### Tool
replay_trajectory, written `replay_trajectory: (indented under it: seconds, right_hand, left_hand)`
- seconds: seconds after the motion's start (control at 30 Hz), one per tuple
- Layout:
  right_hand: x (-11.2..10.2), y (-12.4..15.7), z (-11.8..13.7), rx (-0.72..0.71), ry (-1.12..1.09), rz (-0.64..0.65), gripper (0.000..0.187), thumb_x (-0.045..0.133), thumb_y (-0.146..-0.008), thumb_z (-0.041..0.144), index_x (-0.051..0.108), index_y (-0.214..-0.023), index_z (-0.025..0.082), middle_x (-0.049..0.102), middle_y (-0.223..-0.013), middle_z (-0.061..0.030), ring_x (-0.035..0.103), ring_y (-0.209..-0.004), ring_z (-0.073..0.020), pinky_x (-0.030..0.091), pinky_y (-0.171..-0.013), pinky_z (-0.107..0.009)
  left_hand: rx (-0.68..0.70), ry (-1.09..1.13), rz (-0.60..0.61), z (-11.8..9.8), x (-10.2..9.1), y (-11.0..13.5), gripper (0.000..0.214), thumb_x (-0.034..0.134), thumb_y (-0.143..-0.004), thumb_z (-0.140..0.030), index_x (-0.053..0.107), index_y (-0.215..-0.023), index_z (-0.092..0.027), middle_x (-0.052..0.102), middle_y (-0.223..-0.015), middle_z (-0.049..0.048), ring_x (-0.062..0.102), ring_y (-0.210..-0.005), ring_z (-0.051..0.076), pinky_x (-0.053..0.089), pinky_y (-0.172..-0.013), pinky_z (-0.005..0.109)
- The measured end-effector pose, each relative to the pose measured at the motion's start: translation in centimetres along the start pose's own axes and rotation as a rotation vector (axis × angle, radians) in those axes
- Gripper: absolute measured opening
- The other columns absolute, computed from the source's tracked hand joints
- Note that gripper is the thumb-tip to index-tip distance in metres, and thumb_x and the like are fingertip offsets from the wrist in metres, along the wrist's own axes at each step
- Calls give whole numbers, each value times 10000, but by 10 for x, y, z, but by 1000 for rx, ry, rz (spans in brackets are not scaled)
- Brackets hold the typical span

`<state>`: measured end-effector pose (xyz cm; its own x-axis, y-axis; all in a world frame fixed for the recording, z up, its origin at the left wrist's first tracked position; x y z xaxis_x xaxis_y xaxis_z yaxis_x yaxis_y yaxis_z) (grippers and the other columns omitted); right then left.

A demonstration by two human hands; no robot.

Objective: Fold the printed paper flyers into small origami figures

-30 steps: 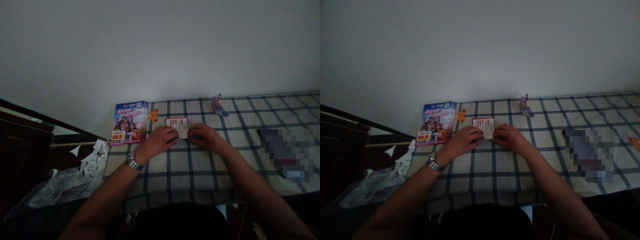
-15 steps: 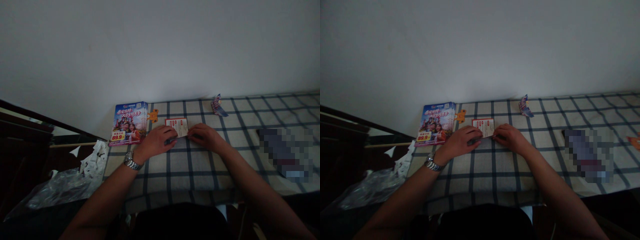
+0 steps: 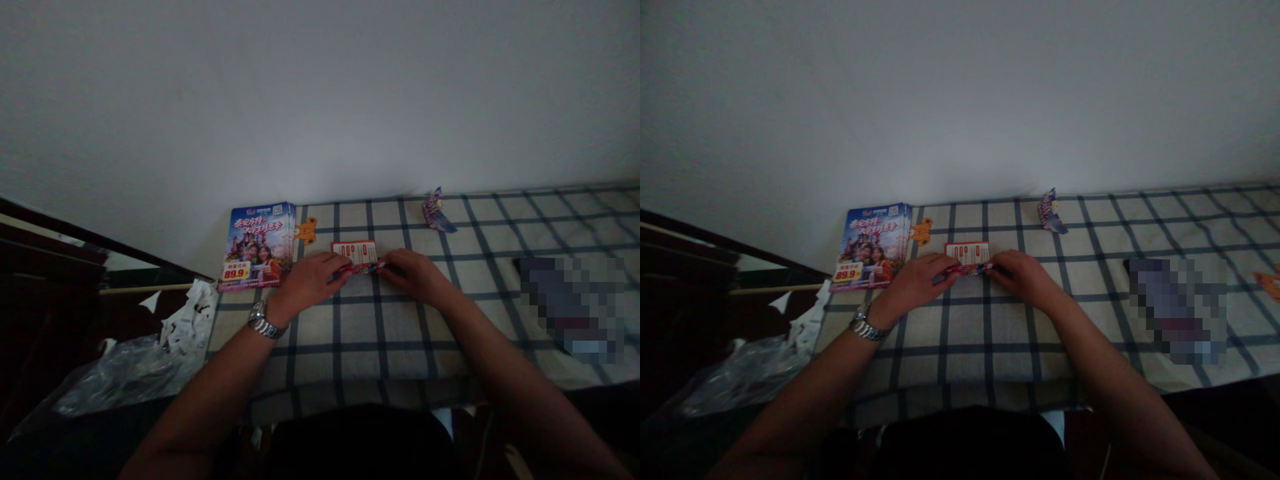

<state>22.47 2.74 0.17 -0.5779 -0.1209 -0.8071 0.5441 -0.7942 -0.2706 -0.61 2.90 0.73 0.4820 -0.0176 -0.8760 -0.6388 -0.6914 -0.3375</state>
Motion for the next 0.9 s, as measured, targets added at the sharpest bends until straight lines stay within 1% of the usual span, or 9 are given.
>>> replay_trajectory:
  seconds: [0.17, 0.3, 0.43, 0.53, 0.63, 0.73, 0.9]
  right_hand:
    - [-1, 0, 2, 3, -23, 13, 106, 576, -1028, 296, 660, -1025, 231, 716, -917, -54, 671, -818, -203, 519, -732, -312]
    - [0, 2, 0, 35, -8, 5, 118, 567, -1030, 308, 656, -1007, 234, 713, -872, -47, 672, -791, -208, 514, -720, -318]
    - [1, 3, -1, 83, -9, 25, 137, 571, -1024, 325, 655, -978, 228, 698, -803, -30, 657, -707, -191, 483, -650, -297]
    - [0, 3, -2, 136, -40, 31, 136, 587, -1012, 330, 654, -954, 228, 681, -737, -5, 637, -634, -167, 454, -594, -273]
    - [0, 3, -3, 176, -66, 36, 132, 599, -1001, 342, 667, -965, 234, 683, -710, 12, 624, -598, -153, 442, -571, -263]
    - [1, 3, -4, 207, -73, 36, 170, 598, -999, 372, 680, -975, 225, 695, -726, 3, 623, -606, -151, 444, -581, -268]
    - [3, 2, -5, 249, -84, 25, 204, 594, -990, 391, 690, -965, 213, 700, -734, -9, 603, -599, -149, 428, -581, -275]
  left_hand:
    - [-2, -7, 0, 2, 1, 0, 289, 526, -1070, -400, 666, -1234, -208, 742, -1106, 74, 718, -957, 203, 601, -823, 350]
    - [8, -12, -16, 1, 1, 0, 300, 510, -1078, -399, 653, -1259, -207, 749, -1125, 77, 727, -967, 210, 603, -837, 354]
    - [-28, -17, -1, 3, 3, 2, 324, 533, -1068, -392, 624, -1329, -224, 754, -1150, 71, 734, -918, 209, 601, -797, 352]
    - [-47, -10, -20, 3, 3, 2, 341, 553, -1060, -407, 621, -1339, -223, 752, -1162, 77, 733, -882, 200, 594, -765, 339]
    - [-56, 31, -28, 3, 2, 1, 335, 580, -1051, -390, 616, -1343, -228, 749, -1149, 69, 725, -868, 182, 586, -751, 315]
    - [-65, 79, -17, 2, 0, -1, 337, 590, -1047, -358, 592, -1361, -235, 722, -1179, 68, 716, -927, 187, 590, -791, 318]
    - [-83, 134, -1, 2, 1, -5, 342, 583, -1051, -311, 559, -1385, -243, 643, -1270, 81, 676, -1094, 207, 588, -950, 368]
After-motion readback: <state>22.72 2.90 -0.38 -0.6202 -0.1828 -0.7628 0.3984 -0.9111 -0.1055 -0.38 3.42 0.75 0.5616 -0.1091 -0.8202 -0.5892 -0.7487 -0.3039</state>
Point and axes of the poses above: each hand's wrist, its own y-axis away from the middle knuckle, its own x-axis out of the palm, z = x × y, the point moved 5 cm from there along -y, towards the middle knuckle
